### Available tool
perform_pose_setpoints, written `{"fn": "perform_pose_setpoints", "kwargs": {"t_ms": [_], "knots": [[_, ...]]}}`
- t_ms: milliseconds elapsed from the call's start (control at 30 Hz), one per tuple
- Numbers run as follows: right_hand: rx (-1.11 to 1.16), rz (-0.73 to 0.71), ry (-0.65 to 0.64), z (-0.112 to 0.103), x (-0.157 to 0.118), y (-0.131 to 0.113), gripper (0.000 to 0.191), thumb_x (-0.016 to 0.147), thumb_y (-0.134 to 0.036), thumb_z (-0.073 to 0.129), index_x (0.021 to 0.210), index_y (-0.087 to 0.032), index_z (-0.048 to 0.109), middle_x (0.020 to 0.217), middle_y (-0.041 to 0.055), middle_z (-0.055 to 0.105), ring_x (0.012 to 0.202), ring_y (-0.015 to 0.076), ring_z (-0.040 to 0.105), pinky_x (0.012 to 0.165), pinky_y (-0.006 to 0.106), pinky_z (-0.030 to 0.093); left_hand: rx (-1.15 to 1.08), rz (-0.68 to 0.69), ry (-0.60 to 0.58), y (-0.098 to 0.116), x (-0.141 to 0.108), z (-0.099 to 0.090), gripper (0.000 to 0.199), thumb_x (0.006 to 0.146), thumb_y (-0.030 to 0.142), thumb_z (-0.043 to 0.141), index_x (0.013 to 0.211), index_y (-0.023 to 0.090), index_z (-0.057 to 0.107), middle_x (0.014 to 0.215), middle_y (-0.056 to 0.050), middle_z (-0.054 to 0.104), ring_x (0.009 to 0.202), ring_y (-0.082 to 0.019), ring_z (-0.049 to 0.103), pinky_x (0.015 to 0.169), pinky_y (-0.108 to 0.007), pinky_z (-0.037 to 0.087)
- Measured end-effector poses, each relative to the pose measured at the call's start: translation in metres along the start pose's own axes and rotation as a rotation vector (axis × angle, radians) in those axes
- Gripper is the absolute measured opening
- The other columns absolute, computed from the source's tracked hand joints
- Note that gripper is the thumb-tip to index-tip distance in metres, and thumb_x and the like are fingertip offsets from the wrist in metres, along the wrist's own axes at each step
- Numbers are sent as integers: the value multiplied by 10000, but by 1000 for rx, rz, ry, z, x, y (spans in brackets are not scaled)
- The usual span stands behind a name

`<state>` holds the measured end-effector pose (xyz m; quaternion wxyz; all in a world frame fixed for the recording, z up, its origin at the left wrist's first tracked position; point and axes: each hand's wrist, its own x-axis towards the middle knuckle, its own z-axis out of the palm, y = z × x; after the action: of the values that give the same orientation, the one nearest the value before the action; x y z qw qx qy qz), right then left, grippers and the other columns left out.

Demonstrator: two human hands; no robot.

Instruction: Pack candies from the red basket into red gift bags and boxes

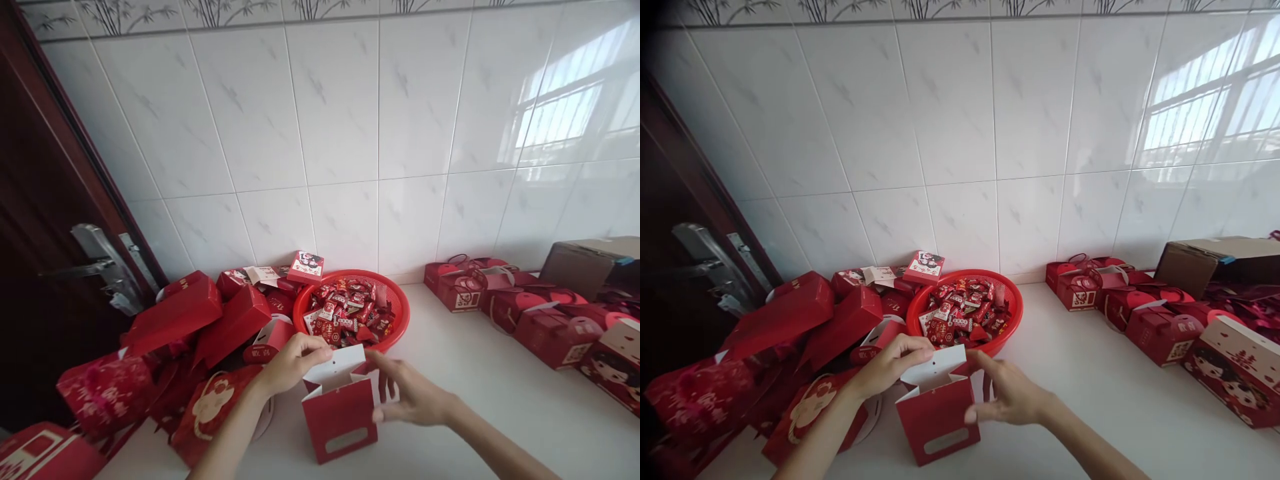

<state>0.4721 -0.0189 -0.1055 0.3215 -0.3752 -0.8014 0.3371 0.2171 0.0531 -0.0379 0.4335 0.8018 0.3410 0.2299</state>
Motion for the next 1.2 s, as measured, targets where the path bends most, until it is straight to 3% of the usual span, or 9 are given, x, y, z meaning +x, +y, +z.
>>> {"fn": "perform_pose_setpoints", "kwargs": {"t_ms": [167,267,333,467,567,767,900,1067,1200], "knots": [[-78,35,265,-45,30,-8,472,973,-563,508,1251,-192,600,988,78,721,707,152,618,655,274,493,-36,23,-133,6,8,-14,426,868,563,608,772,168,734,848,-52,714,803,-191,615,742,-270,464],[-230,156,303,-64,63,3,265,929,-404,600,1073,-191,667,839,40,709,700,164,624,647,268,461,-91,51,-103,4,24,-19,479,919,593,522,815,193,762,890,-61,747,907,-218,671,877,-304,499],[-348,276,210,-69,84,14,160,885,-309,642,982,-188,682,757,14,689,690,164,617,632,255,433,-66,21,-71,-3,40,-20,473,928,567,510,805,186,760,872,-65,751,882,-215,680,862,-308,512],[-459,402,27,-62,109,31,169,841,-314,688,951,-187,710,749,15,695,743,182,633,622,241,407,294,-95,-199,-23,69,-13,326,840,428,604,786,154,772,809,-40,758,791,-204,664,724,-266,485],[-489,426,-19,-54,113,35,328,741,-338,780,1031,-195,726,880,51,729,857,235,662,657,258,424,446,-182,-351,-33,85,-8,283,795,343,617,931,176,800,913,-18,792,875,-213,693,753,-246,479],[-634,437,-116,-50,110,34,768,681,-516,821,1360,-238,595,1228,121,682,1127,326,630,843,321,465,708,-227,-480,-31,106,0,600,770,455,668,1305,184,661,1338,-115,684,1163,-301,659,922,-317,503],[-659,519,-79,-51,112,28,609,718,-450,791,1270,-250,630,1163,88,707,1065,294,657,778,293,463,767,-248,-495,-29,114,8,628,740,506,690,1255,147,671,1244,-171,717,1076,-353,691,847,-367,544],[-673,607,47,-52,114,26,318,807,-358,663,1094,-221,665,1090,97,722,1013,290,673,710,301,447,728,-202,-493,-29,116,15,632,793,474,667,1351,183,608,1330,-140,683,1175,-325,657,960,-368,510],[-658,643,108,-53,114,30,257,814,-294,618,1055,-225,674,990,89,733,932,277,689,686,304,438,702,-183,-478,-31,117,17,497,794,427,674,1235,198,691,1266,-116,723,1116,-320,683,940,-369,514]]}}
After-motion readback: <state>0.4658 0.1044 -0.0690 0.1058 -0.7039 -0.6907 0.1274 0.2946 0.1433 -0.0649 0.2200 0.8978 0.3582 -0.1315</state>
